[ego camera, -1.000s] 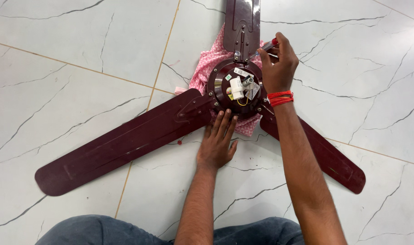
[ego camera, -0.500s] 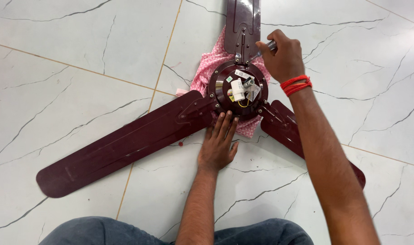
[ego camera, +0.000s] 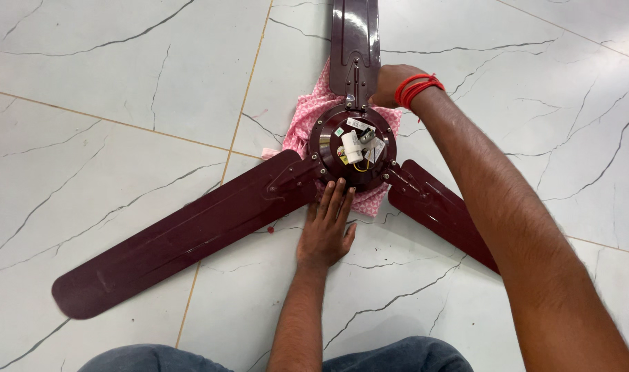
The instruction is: The person is repairing a ceiling fan lying on the floor. They use a screwdriver to tighten screws on the fan's central hub, securing the blades in place.
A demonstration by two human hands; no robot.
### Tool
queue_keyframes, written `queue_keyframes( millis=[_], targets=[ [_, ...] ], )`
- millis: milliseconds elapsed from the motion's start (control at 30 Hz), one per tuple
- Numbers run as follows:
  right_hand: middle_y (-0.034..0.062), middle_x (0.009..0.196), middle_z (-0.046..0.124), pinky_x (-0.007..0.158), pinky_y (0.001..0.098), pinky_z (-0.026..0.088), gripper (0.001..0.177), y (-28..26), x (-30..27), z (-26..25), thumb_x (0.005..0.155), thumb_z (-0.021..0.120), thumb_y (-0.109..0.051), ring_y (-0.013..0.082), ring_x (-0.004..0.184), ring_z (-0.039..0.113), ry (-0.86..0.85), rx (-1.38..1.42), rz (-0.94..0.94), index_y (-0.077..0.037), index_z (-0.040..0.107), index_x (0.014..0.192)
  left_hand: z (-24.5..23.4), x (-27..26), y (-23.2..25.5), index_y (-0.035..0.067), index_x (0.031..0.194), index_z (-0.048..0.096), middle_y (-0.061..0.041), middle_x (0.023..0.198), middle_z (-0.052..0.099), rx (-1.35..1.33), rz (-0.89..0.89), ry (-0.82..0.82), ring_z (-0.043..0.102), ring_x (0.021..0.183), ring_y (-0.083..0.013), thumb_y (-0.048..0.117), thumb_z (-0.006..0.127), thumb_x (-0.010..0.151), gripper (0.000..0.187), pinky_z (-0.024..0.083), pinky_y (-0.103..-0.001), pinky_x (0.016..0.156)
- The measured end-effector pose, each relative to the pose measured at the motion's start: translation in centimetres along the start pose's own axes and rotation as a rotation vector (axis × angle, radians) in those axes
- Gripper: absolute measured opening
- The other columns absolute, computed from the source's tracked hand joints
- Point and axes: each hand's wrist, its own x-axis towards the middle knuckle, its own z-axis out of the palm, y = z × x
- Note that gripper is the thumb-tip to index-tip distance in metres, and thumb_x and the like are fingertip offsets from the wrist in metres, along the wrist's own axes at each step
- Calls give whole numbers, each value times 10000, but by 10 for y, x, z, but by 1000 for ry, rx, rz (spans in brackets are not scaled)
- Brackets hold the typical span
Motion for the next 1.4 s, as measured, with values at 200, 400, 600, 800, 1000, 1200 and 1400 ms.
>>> queue_keyframes(
  millis=[200,400,600,800,1000,1200,1400],
  targets=[
    [151,887,781,753,461,625,332,-7,-22,-10,952,715,-412,315,820,757,89,-287,-193,-91,799,943,-1,1,1,160,1630,150,-63,1706,106,-22,-2,7,112,1568,-234,466,585,957,858,350,-514,1158],
    [157,854,751,700,465,609,217,-1,-22,-2,928,706,-294,325,788,740,121,-243,-201,-95,790,907,-1,0,1,153,1636,163,-66,1711,128,-37,6,60,135,1577,-236,451,592,955,859,352,-510,1170],
    [146,724,657,555,479,517,336,13,31,14,965,621,-255,277,666,609,-223,97,36,54,714,868,-2,-1,1,131,1627,157,-79,1703,121,-25,12,30,130,1568,-244,451,575,961,849,354,-519,1161],
    [169,795,754,682,452,621,293,6,18,18,1012,549,-268,281,709,746,-137,-173,-156,-38,729,986,-2,0,-1,129,1627,158,-68,1702,115,4,40,42,121,1562,-214,442,543,977,818,320,-507,1174],
    [112,1041,762,802,452,614,201,-17,-30,-13,977,617,-234,307,976,739,43,-442,-283,-119,779,1006,1,0,0,146,1633,166,-46,1706,117,-3,37,80,117,1568,-193,447,532,980,806,312,-495,1188],
    [63,1098,775,793,424,642,156,-31,-14,-15,949,660,-190,290,1045,754,-15,-684,-318,-143,796,1009,2,0,-1,140,1626,182,-50,1703,121,-32,34,45,112,1562,-199,433,551,974,804,326,-514,1169],
    [55,741,523,508,387,371,426,2,34,-3,1024,585,-440,206,641,462,-334,77,94,-91,557,779,-2,-1,-2,137,1627,194,-64,1705,129,-39,40,89,129,1566,-216,417,567,972,804,351,-510,1161]
  ],
)
